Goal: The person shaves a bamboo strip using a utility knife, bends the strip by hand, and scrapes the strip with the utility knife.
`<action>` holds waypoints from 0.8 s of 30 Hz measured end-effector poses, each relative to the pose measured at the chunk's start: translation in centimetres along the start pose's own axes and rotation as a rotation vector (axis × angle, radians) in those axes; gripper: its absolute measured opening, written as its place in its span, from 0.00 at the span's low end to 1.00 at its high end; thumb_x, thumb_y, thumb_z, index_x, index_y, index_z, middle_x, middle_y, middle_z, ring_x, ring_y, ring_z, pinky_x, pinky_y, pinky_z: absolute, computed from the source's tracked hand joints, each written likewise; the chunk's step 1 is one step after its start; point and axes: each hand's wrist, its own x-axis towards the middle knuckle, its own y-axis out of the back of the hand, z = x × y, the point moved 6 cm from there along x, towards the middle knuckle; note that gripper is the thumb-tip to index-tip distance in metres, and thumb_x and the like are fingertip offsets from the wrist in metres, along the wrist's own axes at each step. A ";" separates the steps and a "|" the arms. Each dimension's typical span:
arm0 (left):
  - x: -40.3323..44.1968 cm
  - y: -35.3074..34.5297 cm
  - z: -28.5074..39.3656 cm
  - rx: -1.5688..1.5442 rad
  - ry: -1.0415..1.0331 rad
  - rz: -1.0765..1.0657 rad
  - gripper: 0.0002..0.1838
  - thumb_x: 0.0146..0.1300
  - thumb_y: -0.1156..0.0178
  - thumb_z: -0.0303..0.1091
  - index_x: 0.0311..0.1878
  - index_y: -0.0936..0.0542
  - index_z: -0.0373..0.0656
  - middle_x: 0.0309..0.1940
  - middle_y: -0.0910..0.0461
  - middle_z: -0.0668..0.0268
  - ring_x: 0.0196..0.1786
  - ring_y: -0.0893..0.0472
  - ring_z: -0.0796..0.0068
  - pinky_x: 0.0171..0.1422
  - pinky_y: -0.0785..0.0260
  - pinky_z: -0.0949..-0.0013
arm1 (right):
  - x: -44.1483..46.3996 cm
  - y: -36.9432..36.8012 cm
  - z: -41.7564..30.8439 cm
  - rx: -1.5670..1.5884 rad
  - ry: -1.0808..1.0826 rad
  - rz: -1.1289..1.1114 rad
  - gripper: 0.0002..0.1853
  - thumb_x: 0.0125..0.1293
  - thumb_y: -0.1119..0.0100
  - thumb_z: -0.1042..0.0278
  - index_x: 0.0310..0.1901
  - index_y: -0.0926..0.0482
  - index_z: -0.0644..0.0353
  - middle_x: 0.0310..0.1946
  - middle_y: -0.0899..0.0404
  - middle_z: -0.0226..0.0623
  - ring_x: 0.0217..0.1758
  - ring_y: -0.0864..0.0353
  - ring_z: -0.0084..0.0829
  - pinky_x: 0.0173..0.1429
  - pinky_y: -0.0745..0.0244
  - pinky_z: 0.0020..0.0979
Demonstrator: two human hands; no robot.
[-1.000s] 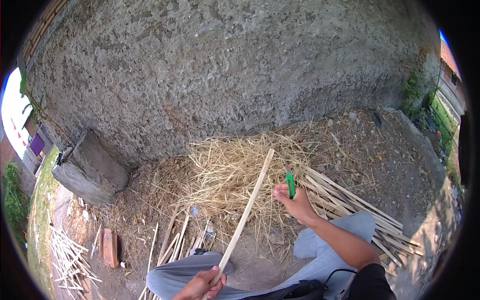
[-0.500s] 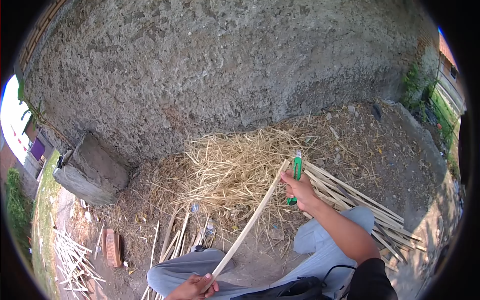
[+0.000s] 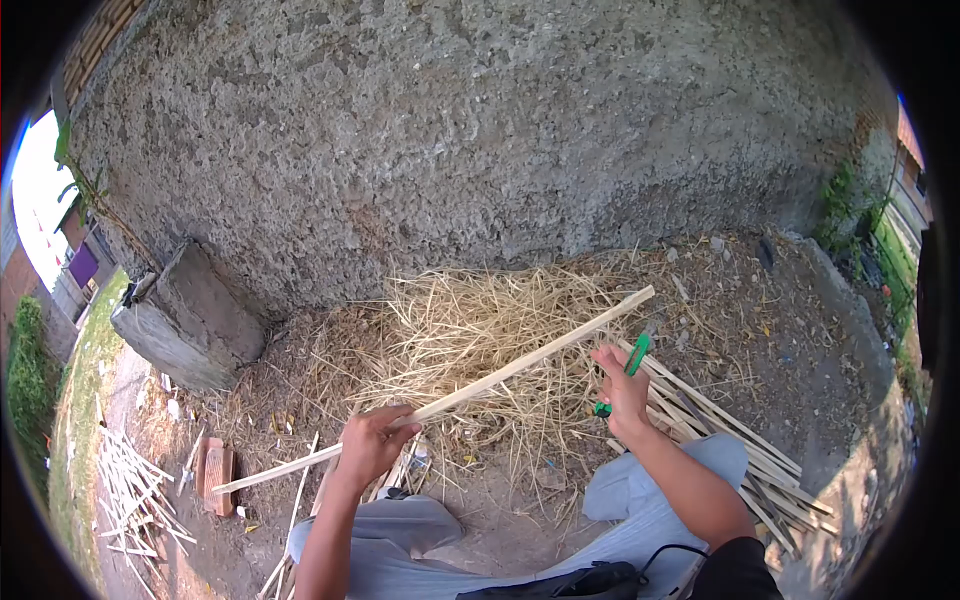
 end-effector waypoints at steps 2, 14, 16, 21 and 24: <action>1.3 -2.7 -0.3 -0.096 -0.040 -0.008 0.16 0.58 0.28 0.40 0.45 0.14 0.40 0.36 0.13 0.56 0.33 0.14 0.60 0.38 0.22 0.63 | -1.9 -1.5 1.9 -0.096 -0.047 -0.041 0.32 0.69 0.35 0.55 0.66 0.31 0.68 0.44 0.19 0.38 0.15 0.48 0.11 0.20 0.46 0.20; 1.1 -8.2 1.3 -0.140 -0.111 -0.139 0.17 0.58 0.28 0.39 0.48 0.13 0.40 0.32 0.15 0.61 0.28 0.18 0.68 0.33 0.26 0.65 | -2.4 -2.3 3.5 0.185 -0.029 -0.069 0.13 0.70 0.36 0.59 0.44 0.22 0.59 0.28 0.25 0.23 0.15 0.47 0.12 0.19 0.48 0.22; 1.1 -7.9 1.5 -0.141 -0.144 -0.108 0.17 0.58 0.28 0.39 0.47 0.13 0.40 0.33 0.14 0.61 0.30 0.16 0.67 0.33 0.26 0.65 | -2.0 -1.5 3.3 0.202 -0.063 0.008 0.11 0.71 0.37 0.58 0.42 0.21 0.58 0.25 0.29 0.19 0.15 0.48 0.11 0.20 0.47 0.21; 0.9 -6.0 2.3 0.087 -0.029 -0.144 0.44 0.47 0.23 0.49 0.68 0.29 0.45 0.58 0.21 0.55 0.60 0.21 0.54 0.66 0.29 0.53 | 0.0 0.8 3.3 0.267 -0.110 0.053 0.10 0.71 0.38 0.59 0.38 0.20 0.57 0.26 0.29 0.19 0.16 0.49 0.11 0.21 0.48 0.19; 0.6 -3.8 -0.3 0.077 0.023 -0.136 0.53 0.41 0.21 0.52 0.72 0.35 0.47 0.66 0.29 0.54 0.70 0.31 0.53 0.75 0.42 0.47 | 1.4 2.6 0.0 0.303 0.025 0.189 0.10 0.68 0.33 0.61 0.37 0.23 0.54 0.29 0.23 0.25 0.17 0.47 0.10 0.21 0.45 0.19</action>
